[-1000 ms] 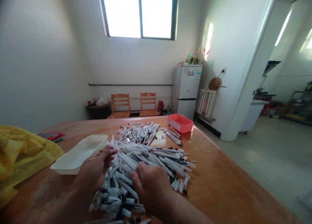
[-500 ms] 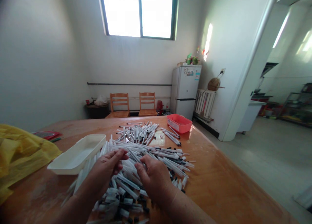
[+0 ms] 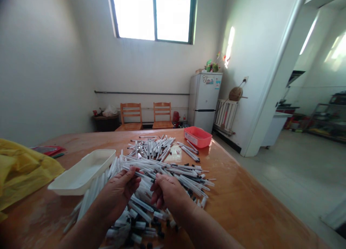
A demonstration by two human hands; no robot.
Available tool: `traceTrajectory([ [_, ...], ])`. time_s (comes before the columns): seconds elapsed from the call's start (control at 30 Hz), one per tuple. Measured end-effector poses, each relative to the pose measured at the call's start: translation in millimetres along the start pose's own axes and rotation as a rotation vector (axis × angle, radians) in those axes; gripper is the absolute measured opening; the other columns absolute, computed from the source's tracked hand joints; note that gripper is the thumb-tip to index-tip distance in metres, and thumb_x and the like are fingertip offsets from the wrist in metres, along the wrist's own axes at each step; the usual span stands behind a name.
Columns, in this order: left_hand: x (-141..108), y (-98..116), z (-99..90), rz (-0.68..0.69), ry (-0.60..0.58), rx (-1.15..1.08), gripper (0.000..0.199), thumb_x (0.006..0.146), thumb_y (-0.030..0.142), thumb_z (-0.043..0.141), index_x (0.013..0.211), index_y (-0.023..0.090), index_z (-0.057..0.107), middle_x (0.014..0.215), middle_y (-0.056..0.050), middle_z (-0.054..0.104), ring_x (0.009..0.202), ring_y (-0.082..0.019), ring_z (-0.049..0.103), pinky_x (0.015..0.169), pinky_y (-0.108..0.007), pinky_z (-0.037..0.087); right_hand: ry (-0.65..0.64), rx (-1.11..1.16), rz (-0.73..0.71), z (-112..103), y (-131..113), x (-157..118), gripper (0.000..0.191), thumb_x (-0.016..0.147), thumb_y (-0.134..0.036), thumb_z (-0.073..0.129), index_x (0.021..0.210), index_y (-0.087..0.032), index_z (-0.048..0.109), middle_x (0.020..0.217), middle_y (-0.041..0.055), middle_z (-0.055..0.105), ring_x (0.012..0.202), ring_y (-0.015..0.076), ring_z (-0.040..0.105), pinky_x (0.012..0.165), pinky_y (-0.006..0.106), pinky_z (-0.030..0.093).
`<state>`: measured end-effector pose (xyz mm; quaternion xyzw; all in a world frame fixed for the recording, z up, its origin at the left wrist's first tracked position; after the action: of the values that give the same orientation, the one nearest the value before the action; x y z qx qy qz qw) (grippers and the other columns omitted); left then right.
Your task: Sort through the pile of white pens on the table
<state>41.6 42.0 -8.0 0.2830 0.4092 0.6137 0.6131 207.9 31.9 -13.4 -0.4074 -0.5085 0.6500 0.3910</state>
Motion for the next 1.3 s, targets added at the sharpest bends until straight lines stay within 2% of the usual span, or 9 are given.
traceTrajectory([
  [0.17,-2.3,0.0,3.2,0.003,0.009,-0.019,0.008,0.084,0.02,0.073,0.089,0.014,0.071,0.084,-0.005,0.071,0.067,-0.009,0.067,0.061,-0.018,0.057,-0.044,-0.009,-0.093,3.8,-2.6,-1.1,0.044,0.092,-0.057,0.052,0.08,-0.015,0.057,0.055,-0.0021,0.058,0.042,0.0069,0.044,0.043,0.018,0.03],
  [0.4,-1.7,1.3,3.6,0.011,0.022,-0.043,0.006,0.085,0.019,0.071,0.088,0.015,0.069,0.078,-0.003,0.069,0.064,-0.009,0.066,0.058,-0.017,0.056,0.088,-0.202,-0.29,-0.8,-17.8,-7.2,0.03,0.088,-0.045,0.065,0.086,-0.017,0.056,0.072,-0.0012,0.063,0.056,0.0094,0.054,0.053,0.02,0.041],
  [0.57,-1.9,0.1,3.8,0.017,0.018,-0.031,0.007,0.084,0.02,0.072,0.087,0.015,0.069,0.079,-0.004,0.069,0.063,-0.009,0.066,0.059,-0.017,0.056,-0.01,-0.141,-0.147,4.1,-6.1,-2.8,0.044,0.094,-0.06,0.048,0.087,-0.016,0.055,0.069,0.001,0.065,0.045,0.0084,0.05,0.044,0.02,0.033],
  [0.73,-1.2,-2.3,3.4,0.013,0.029,-0.023,0.006,0.085,0.019,0.071,0.087,0.014,0.07,0.078,-0.004,0.069,0.064,-0.009,0.066,0.059,-0.017,0.056,0.089,-0.168,-0.211,-2.2,-7.8,-1.9,0.037,0.087,-0.053,0.064,0.089,-0.018,0.055,0.077,-0.0007,0.066,0.051,0.0079,0.053,0.047,0.019,0.037],
  [0.87,-0.4,-2.9,2.8,0.019,0.021,-0.031,0.005,0.085,0.019,0.071,0.087,0.014,0.069,0.08,-0.004,0.069,0.064,-0.009,0.065,0.06,-0.018,0.056,0.021,-0.165,-0.138,0.7,-3.4,-0.7,0.045,0.095,-0.06,0.045,0.082,-0.017,0.053,0.061,-0.002,0.06,0.041,0.0071,0.045,0.041,0.019,0.03],
  [0.93,-0.4,-3.2,2.5,0.014,0.022,-0.028,0.006,0.085,0.019,0.071,0.087,0.014,0.069,0.081,-0.004,0.069,0.064,-0.009,0.065,0.06,-0.018,0.056,0.038,-0.188,-0.171,-0.6,-5.9,-1.2,0.04,0.093,-0.055,0.052,0.08,-0.018,0.053,0.06,-0.0034,0.058,0.043,0.0072,0.045,0.043,0.019,0.033],
  [1.03,-0.5,-2.7,2.8,0.014,0.019,-0.028,0.007,0.085,0.02,0.071,0.088,0.014,0.069,0.081,-0.004,0.069,0.065,-0.009,0.066,0.061,-0.018,0.056,0.093,-0.163,-0.228,-4.0,-9.7,-2.0,0.033,0.087,-0.049,0.065,0.088,-0.018,0.054,0.073,-0.003,0.062,0.051,0.0071,0.051,0.049,0.019,0.039],
  [1.2,0.6,-1.9,2.8,0.022,0.018,-0.034,0.006,0.086,0.019,0.07,0.088,0.014,0.069,0.079,-0.003,0.068,0.064,-0.009,0.065,0.059,-0.018,0.056,0.016,-0.143,-0.154,-0.6,-2.6,1.8,0.042,0.096,-0.056,0.047,0.083,-0.017,0.053,0.064,-0.0016,0.062,0.04,0.0063,0.045,0.04,0.019,0.029],
  [1.3,0.9,-1.9,2.9,0.021,0.023,-0.032,0.005,0.087,0.019,0.069,0.088,0.013,0.069,0.08,-0.004,0.068,0.064,-0.009,0.066,0.059,-0.018,0.056,0.06,-0.132,-0.217,-3.9,-5.8,2.5,0.032,0.087,-0.047,0.066,0.088,-0.017,0.053,0.071,-0.0032,0.063,0.046,0.0059,0.049,0.045,0.018,0.036],
])
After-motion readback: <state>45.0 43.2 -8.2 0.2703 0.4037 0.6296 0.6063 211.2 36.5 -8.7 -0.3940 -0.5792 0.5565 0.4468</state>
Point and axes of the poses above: each hand's wrist, its own x-axis towards the middle knuckle, its own z-axis out of the palm, y = z × x, the point moved 6 cm from there along x, towards the middle knuckle
